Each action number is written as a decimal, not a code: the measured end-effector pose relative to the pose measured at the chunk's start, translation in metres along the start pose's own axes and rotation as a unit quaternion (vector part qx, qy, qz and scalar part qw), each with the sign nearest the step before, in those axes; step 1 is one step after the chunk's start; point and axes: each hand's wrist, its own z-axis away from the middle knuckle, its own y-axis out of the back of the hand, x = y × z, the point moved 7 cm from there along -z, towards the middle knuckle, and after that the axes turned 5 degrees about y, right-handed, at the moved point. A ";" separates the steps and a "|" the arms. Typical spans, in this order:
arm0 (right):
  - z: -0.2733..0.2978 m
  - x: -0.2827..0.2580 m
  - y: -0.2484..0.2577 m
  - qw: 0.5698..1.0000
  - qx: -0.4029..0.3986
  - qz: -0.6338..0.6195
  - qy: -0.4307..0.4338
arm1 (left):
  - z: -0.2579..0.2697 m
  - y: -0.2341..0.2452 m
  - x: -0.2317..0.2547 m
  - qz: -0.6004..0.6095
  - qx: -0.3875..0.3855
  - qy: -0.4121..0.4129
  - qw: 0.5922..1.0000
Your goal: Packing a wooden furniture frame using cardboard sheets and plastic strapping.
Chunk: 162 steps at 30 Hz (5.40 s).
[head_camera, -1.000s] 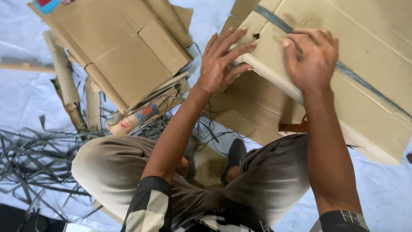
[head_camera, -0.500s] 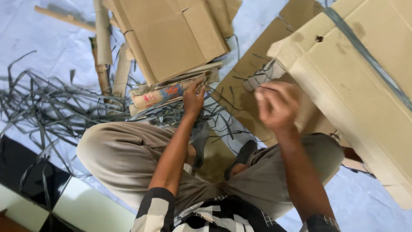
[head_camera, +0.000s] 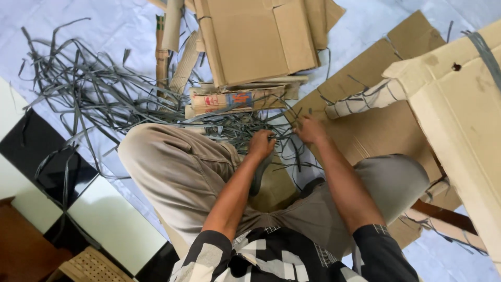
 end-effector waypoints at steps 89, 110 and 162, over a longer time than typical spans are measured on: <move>0.171 0.181 0.136 0.698 0.458 -0.490 -0.251 | -0.107 0.055 0.403 0.461 -0.236 -0.211 0.829; 0.256 0.094 0.113 0.617 0.523 -0.546 -0.217 | -0.082 0.064 0.375 0.741 -0.154 -0.012 0.654; 0.469 0.045 0.089 0.854 0.324 -0.316 -0.257 | 0.220 -0.096 0.373 0.369 -0.456 -0.074 0.807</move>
